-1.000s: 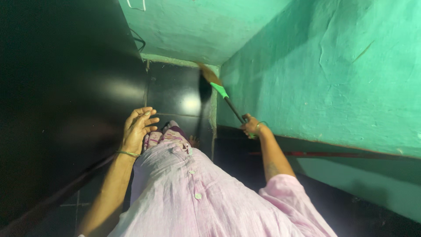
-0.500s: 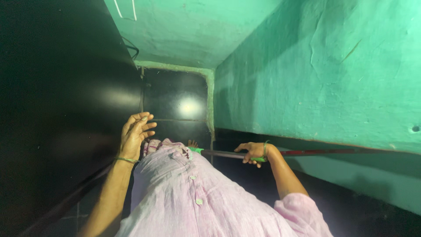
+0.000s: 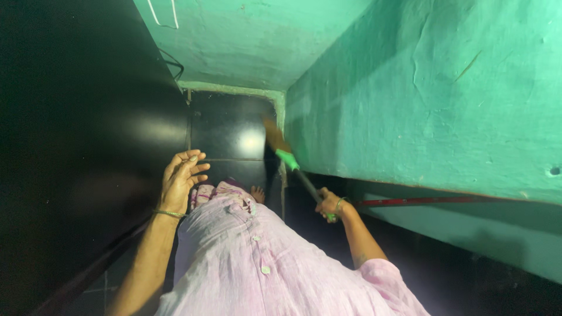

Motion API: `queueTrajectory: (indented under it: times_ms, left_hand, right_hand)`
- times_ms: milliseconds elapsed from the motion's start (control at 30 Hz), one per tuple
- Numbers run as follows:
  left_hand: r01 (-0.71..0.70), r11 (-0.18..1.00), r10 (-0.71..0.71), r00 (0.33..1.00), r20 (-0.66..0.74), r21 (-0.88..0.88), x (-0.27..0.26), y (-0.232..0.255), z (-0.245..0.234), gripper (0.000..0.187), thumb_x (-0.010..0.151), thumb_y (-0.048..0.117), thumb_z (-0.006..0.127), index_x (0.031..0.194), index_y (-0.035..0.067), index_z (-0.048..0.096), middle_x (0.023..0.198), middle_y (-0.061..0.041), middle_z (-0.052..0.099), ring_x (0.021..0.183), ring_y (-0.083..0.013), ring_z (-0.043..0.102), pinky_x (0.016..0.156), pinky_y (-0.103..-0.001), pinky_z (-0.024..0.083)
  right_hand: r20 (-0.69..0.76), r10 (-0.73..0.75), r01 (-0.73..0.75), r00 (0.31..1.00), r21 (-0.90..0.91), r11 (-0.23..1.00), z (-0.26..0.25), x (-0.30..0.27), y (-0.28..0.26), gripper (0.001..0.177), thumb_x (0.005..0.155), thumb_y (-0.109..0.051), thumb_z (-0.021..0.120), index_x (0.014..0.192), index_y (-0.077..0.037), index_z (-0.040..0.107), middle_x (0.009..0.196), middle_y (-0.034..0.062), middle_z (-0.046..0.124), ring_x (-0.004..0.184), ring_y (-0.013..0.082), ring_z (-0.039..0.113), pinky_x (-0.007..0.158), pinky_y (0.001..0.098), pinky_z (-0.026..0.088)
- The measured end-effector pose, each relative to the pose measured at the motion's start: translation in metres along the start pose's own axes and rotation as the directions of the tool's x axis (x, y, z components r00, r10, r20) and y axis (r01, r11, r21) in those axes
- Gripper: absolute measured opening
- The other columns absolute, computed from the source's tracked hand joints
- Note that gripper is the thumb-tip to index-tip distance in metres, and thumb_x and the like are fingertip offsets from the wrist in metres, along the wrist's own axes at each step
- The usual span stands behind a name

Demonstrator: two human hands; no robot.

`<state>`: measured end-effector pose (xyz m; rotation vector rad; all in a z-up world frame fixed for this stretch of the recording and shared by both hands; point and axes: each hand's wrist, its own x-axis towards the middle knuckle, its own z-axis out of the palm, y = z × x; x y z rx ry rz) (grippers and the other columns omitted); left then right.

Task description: The person sweeps the floor in a narrow space between a black cabinet and a wall using a broom.

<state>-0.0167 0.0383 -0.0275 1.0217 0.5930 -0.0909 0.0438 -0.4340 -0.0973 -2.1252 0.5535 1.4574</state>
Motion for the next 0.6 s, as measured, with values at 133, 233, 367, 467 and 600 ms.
queueTrajectory:
  times_ms: [133, 233, 367, 467, 600]
  left_hand:
    - [-0.001, 1.0, 0.001, 1.0, -0.003, 0.011, 0.001, 0.004, 0.002, 0.028, 0.1, 0.024, 0.062, 0.122, 0.008, 0.061, 0.12, -0.009, 0.068, 0.1, -0.0181, 0.068, 0.08, -0.032, 0.056]
    - [-0.008, 1.0, 0.008, 1.0, 0.003, 0.001, 0.002, 0.006, 0.003, 0.028, 0.1, 0.025, 0.061, 0.122, 0.008, 0.061, 0.12, -0.009, 0.068, 0.101, -0.0181, 0.068, 0.08, -0.032, 0.056]
    - [-0.007, 1.0, 0.007, 1.0, -0.002, 0.009, 0.001, 0.01, 0.005, 0.028, 0.1, 0.025, 0.061, 0.122, 0.008, 0.061, 0.121, -0.009, 0.068, 0.1, -0.018, 0.068, 0.079, -0.032, 0.056]
    - [-0.013, 1.0, 0.013, 1.0, -0.018, -0.003, -0.003, 0.012, 0.004, 0.028, 0.1, 0.025, 0.062, 0.121, 0.007, 0.06, 0.12, -0.009, 0.068, 0.1, -0.0182, 0.068, 0.079, -0.031, 0.056]
    - [-0.022, 1.0, 0.023, 0.998, -0.064, 0.006, -0.015, 0.015, -0.005, 0.028, 0.1, 0.026, 0.062, 0.122, 0.008, 0.061, 0.12, -0.008, 0.068, 0.101, -0.0174, 0.068, 0.079, -0.031, 0.056]
  right_hand:
    - [0.195, 0.1, -0.077, 0.976, -0.124, 0.989, 0.006, -0.018, 0.006, 0.075, 0.086, -0.005, 0.073, 0.152, -0.023, 0.042, 0.075, 0.0061, 0.06, 0.055, 0.0146, 0.059, 0.045, 0.033, 0.051]
    - [0.292, 0.009, -0.006, 0.956, -0.01, 1.0, -0.005, -0.045, -0.003, 0.076, 0.085, -0.002, 0.075, 0.153, -0.019, 0.047, 0.074, 0.0092, 0.063, 0.054, 0.0145, 0.058, 0.043, 0.0321, 0.052]
    - [0.231, -0.13, 0.106, 0.964, 0.113, 0.988, -0.033, -0.071, -0.031, 0.076, 0.082, 0.002, 0.069, 0.151, -0.02, 0.046, 0.074, 0.01, 0.064, 0.053, 0.0155, 0.057, 0.042, 0.0342, 0.052]
    - [0.118, -0.191, 0.161, 0.975, 0.222, 0.962, -0.05, -0.053, -0.042, 0.072, 0.083, 0.002, 0.068, 0.15, -0.015, 0.047, 0.072, 0.0122, 0.062, 0.052, 0.0181, 0.059, 0.041, 0.0359, 0.053]
    - [-0.061, -0.14, 0.153, 0.988, 0.34, 0.928, -0.07, 0.015, -0.056, 0.065, 0.087, -0.001, 0.062, 0.148, -0.015, 0.045, 0.075, 0.0143, 0.068, 0.054, 0.0225, 0.063, 0.043, 0.0371, 0.052]
